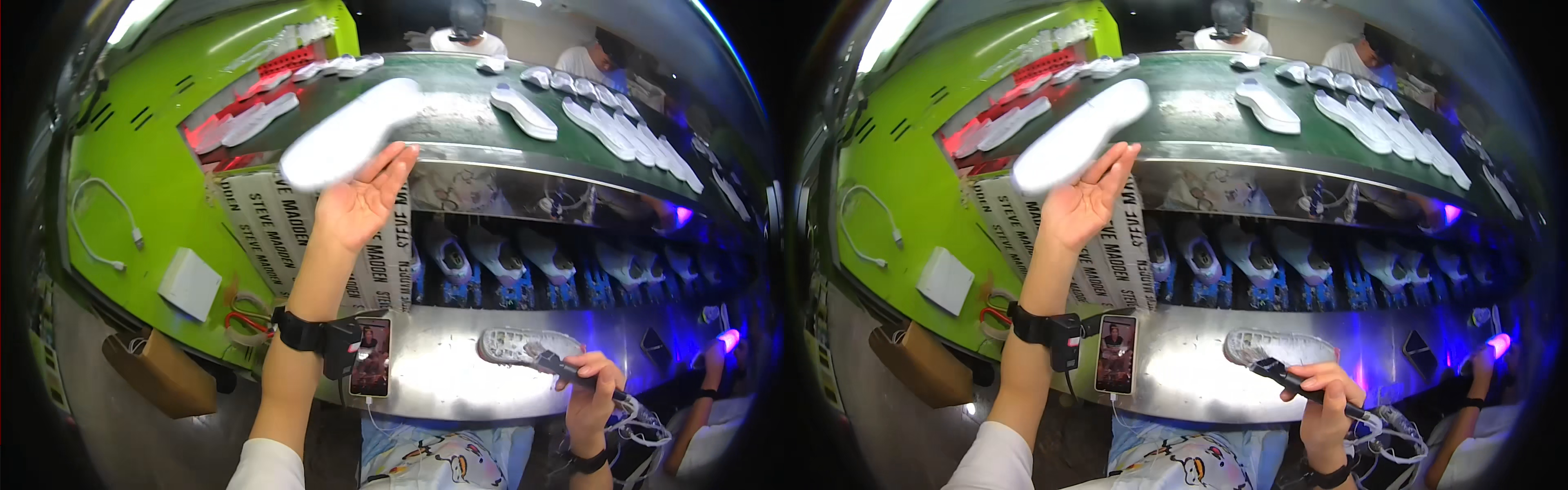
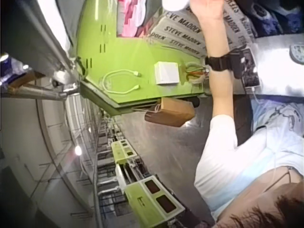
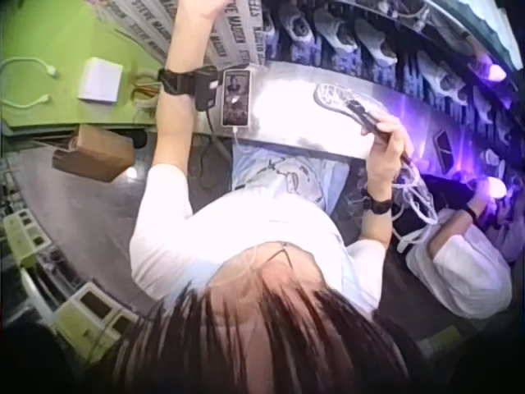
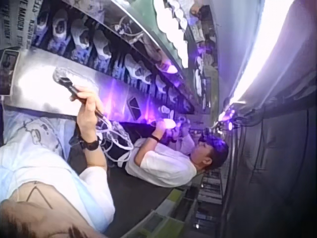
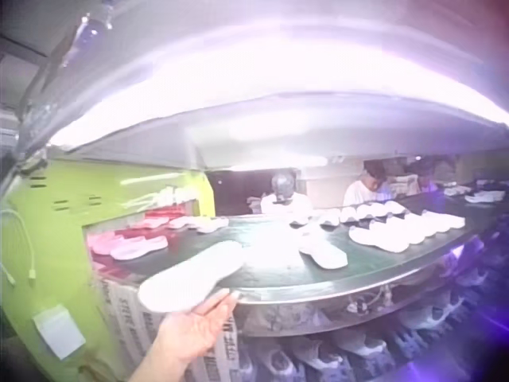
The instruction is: The person repeatedly picks up white shoes from a conveyor belt and scrubs the soles with a brush. The person holds the shoe in one hand and uses the brush in the other to clean the textured bottom surface. After scrubbing, the person places the shoe back onto the moving belt. The process is repeated continuously for multiple shoes.
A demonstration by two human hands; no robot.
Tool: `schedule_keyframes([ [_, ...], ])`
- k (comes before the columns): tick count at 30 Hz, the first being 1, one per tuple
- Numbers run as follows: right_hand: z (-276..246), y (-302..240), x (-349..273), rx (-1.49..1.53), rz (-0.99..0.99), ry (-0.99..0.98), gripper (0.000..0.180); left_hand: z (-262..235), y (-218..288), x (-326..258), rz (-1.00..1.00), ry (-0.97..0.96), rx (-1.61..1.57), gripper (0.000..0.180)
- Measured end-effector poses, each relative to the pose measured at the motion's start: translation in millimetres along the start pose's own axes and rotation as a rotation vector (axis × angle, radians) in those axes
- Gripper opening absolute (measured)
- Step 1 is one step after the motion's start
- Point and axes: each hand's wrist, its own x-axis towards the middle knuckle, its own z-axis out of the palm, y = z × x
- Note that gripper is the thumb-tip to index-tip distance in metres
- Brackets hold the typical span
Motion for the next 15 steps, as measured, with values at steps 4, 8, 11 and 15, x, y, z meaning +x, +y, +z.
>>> schedule_keyframes([
  [4,-10.2,12.0,-8.5,0.081,0.168,0.145,0.023,28.6,-45.0,46.3,0.077,0.007,0.520,0.046],
  [8,-17.4,6.1,-13.4,0.078,0.365,0.251,0.028,23.9,-110.4,179.6,0.269,-0.083,1.614,0.049],
  [11,-1.9,6.8,-10.8,0.185,0.491,0.279,0.027,-14.4,-116.8,226.2,0.931,-0.118,2.571,0.043],
  [15,-37.6,7.2,-26.3,0.226,0.441,0.489,0.032,18.1,-167.7,246.7,0.164,0.064,2.874,0.034],
])
